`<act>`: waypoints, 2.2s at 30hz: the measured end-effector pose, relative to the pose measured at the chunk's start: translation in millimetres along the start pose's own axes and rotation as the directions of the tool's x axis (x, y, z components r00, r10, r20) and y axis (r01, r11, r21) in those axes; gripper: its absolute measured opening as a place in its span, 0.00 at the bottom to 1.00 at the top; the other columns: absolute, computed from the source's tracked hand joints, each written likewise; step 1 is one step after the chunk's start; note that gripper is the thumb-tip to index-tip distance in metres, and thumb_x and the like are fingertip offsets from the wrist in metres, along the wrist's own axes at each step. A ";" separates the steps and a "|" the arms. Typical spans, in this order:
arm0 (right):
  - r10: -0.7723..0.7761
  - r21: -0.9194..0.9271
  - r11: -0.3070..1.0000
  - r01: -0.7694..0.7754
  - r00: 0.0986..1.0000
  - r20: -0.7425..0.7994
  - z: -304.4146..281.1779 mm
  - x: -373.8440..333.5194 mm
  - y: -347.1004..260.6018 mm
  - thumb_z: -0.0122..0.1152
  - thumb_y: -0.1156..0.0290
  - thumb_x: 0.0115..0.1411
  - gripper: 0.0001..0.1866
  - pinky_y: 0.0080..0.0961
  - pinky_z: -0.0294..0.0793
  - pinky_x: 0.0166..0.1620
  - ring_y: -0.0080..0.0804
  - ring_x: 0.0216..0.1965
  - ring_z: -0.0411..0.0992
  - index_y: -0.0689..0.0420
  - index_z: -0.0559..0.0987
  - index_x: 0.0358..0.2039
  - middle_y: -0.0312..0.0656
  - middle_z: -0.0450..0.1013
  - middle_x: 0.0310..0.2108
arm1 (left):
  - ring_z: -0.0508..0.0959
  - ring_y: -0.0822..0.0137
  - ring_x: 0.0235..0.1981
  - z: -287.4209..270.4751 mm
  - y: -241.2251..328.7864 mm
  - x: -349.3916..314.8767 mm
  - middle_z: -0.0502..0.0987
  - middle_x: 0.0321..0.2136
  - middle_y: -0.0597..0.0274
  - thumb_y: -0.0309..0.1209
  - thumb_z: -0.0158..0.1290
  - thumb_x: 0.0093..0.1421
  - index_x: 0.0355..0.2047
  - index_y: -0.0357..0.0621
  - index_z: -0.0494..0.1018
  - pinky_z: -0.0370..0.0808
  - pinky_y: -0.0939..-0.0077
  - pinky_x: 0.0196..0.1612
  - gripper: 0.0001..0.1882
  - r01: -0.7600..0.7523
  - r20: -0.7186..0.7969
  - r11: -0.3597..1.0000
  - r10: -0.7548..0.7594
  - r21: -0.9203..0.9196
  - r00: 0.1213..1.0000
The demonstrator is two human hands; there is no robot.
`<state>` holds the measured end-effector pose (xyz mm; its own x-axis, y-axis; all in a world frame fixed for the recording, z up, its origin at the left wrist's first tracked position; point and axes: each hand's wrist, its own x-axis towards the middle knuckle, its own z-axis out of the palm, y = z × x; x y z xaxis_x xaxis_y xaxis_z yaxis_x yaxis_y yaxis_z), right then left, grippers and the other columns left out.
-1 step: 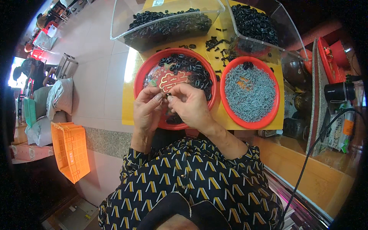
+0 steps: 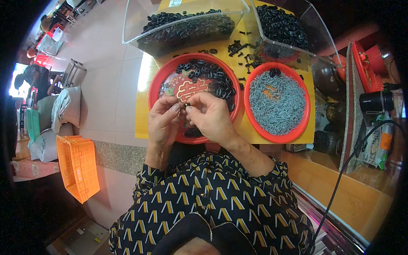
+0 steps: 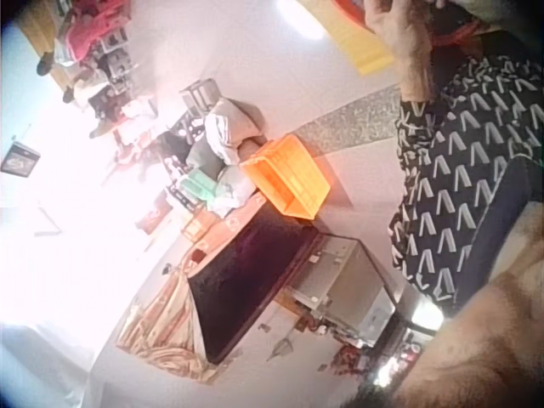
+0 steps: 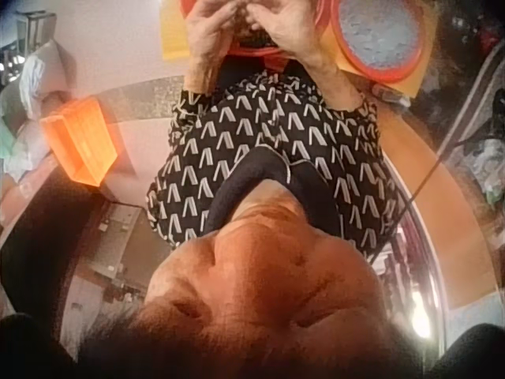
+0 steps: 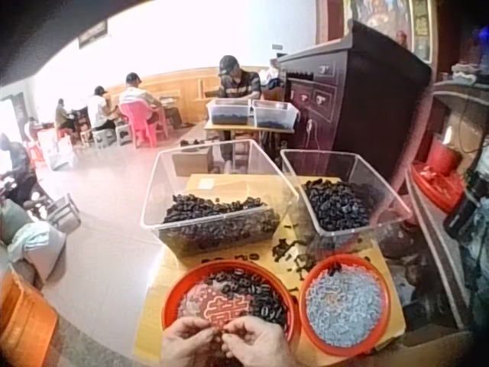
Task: The person assembles small black padlocks by hand, inserting metal pins into lock bodies and placing the completed units into a red tray. The process is repeated continuously with components drawn from nearby containers.
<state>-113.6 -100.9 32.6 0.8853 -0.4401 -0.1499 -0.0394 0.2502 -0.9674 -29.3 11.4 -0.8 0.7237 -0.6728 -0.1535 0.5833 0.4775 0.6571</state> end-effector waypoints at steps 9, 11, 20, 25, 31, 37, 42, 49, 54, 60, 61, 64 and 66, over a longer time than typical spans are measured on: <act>-0.001 -0.067 0.998 -0.001 1.000 -0.030 3.5 -0.9 -0.9 0.52 0.80 0.52 0.04 0.14 0.72 0.25 0.16 0.23 0.69 0.64 0.71 0.30 0.35 0.69 0.24 | 0.75 0.69 0.29 2.2 -1.8 -1.7 0.73 0.29 0.58 0.17 0.50 0.51 0.33 0.34 0.69 0.74 0.78 0.32 0.08 -0.031 0.015 0.999 0.031 0.026 0.999; -0.011 -0.089 0.996 0.008 0.999 -0.038 4.7 -0.5 1.0 0.52 0.80 0.51 0.04 0.15 0.73 0.25 0.16 0.23 0.69 0.64 0.71 0.29 0.34 0.69 0.23 | 0.75 0.69 0.29 1.8 -0.2 -2.7 0.73 0.28 0.58 0.17 0.51 0.51 0.33 0.34 0.69 0.74 0.78 0.33 0.08 -0.032 0.023 0.999 0.031 0.038 0.999; -0.003 -0.194 0.981 -0.001 1.000 -0.020 0.2 0.1 5.6 0.53 0.80 0.52 0.04 0.11 0.71 0.25 0.16 0.23 0.69 0.63 0.71 0.30 0.35 0.69 0.25 | 0.74 0.73 0.27 1.0 -4.0 -2.7 0.74 0.26 0.61 0.18 0.52 0.50 0.31 0.35 0.70 0.73 0.82 0.32 0.07 -0.127 0.039 0.970 0.121 0.209 0.992; 0.053 -0.162 0.985 -0.055 0.998 -0.016 1.0 -2.1 -0.5 0.53 0.80 0.52 0.03 0.12 0.72 0.25 0.16 0.23 0.69 0.63 0.72 0.29 0.35 0.70 0.24 | 0.73 0.77 0.26 -1.4 -1.8 -2.5 0.74 0.26 0.64 0.18 0.52 0.50 0.30 0.35 0.71 0.71 0.85 0.31 0.06 -0.206 0.109 0.861 0.175 0.464 0.979; 0.010 -0.168 0.986 -0.012 1.000 -0.012 -2.6 0.5 5.0 0.52 0.79 0.51 0.03 0.17 0.72 0.23 0.20 0.20 0.71 0.65 0.72 0.27 0.38 0.71 0.20 | 0.73 0.77 0.27 5.0 3.1 -2.7 0.74 0.26 0.64 0.19 0.51 0.51 0.31 0.35 0.71 0.71 0.85 0.30 0.06 -0.208 0.150 0.768 0.147 0.605 0.978; 0.070 -0.075 0.995 -0.069 0.998 0.002 -7.1 2.7 7.3 0.52 0.79 0.51 0.03 0.15 0.72 0.22 0.20 0.20 0.70 0.65 0.73 0.26 0.37 0.71 0.20 | 0.74 0.76 0.28 1.7 -0.1 -2.2 0.75 0.27 0.61 0.19 0.50 0.52 0.35 0.34 0.70 0.71 0.84 0.32 0.09 -0.197 0.142 0.787 0.140 0.584 0.980; 0.097 -0.022 0.995 -0.097 0.995 -0.003 -13.6 4.6 1.3 0.53 0.78 0.51 0.03 0.14 0.72 0.22 0.19 0.21 0.70 0.65 0.73 0.26 0.38 0.71 0.22 | 0.74 0.74 0.29 7.7 -2.2 -0.6 0.75 0.28 0.60 0.21 0.49 0.54 0.37 0.34 0.70 0.72 0.83 0.32 0.10 -0.179 0.114 0.840 0.140 0.513 0.983; 0.086 0.005 0.996 -0.086 0.996 0.000 -18.2 2.6 -2.3 0.53 0.79 0.51 0.03 0.14 0.71 0.22 0.19 0.21 0.70 0.65 0.72 0.27 0.38 0.71 0.22 | 0.74 0.76 0.27 6.2 -1.9 -0.5 0.75 0.27 0.62 0.24 0.47 0.56 0.36 0.35 0.70 0.71 0.85 0.30 0.08 -0.080 0.128 0.876 0.020 0.475 0.992; 0.095 -0.040 0.995 -0.094 0.995 0.008 -20.6 -0.7 -2.4 0.53 0.78 0.51 0.04 0.14 0.71 0.21 0.19 0.20 0.70 0.65 0.72 0.27 0.37 0.70 0.22 | 0.70 0.79 0.21 11.6 -0.4 -3.0 0.72 0.20 0.67 0.23 0.47 0.55 0.29 0.36 0.70 0.66 0.87 0.22 0.04 -0.147 0.170 0.706 0.039 0.693 0.985; 0.113 -0.027 0.993 -0.112 0.993 0.030 -25.5 -5.0 0.4 0.53 0.78 0.51 0.03 0.14 0.71 0.20 0.19 0.20 0.70 0.64 0.72 0.26 0.37 0.70 0.21 | 0.68 0.75 0.16 11.4 -3.2 -0.7 0.68 0.15 0.63 0.21 0.46 0.52 0.23 0.35 0.68 0.63 0.82 0.19 0.03 -0.289 0.293 0.505 0.074 0.813 0.953; 0.116 -0.029 0.993 -0.115 0.993 0.034 -26.5 -5.7 0.6 0.53 0.78 0.51 0.03 0.14 0.71 0.20 0.19 0.20 0.70 0.64 0.72 0.26 0.37 0.70 0.21 | 0.68 0.74 0.17 14.1 -1.6 -0.9 0.68 0.15 0.61 0.20 0.46 0.51 0.23 0.35 0.69 0.63 0.81 0.19 0.03 -0.284 0.296 0.497 0.057 0.820 0.954; 0.092 -0.034 0.995 -0.090 0.994 0.051 -29.7 -7.8 0.8 0.53 0.78 0.51 0.03 0.15 0.71 0.21 0.20 0.20 0.70 0.64 0.71 0.26 0.37 0.70 0.21 | 0.69 0.73 0.18 16.1 0.0 0.1 0.68 0.15 0.60 0.21 0.46 0.51 0.23 0.34 0.69 0.64 0.79 0.19 0.03 -0.292 0.326 0.473 0.011 0.831 0.945; 0.075 -0.052 0.996 -0.073 0.997 0.035 -32.8 -9.1 1.9 0.53 0.79 0.52 0.02 0.15 0.71 0.21 0.20 0.20 0.70 0.64 0.71 0.26 0.37 0.70 0.21 | 0.70 0.73 0.20 18.6 1.2 1.7 0.69 0.17 0.59 0.21 0.46 0.52 0.24 0.34 0.69 0.65 0.79 0.20 0.03 -0.286 0.332 0.455 -0.022 0.843 0.943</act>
<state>-136.9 -124.7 25.4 0.8954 -0.3898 -0.2151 -0.1285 0.2362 -0.9632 -34.2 0.3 13.5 0.5467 -0.8329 0.0858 -0.2529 -0.0666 0.9652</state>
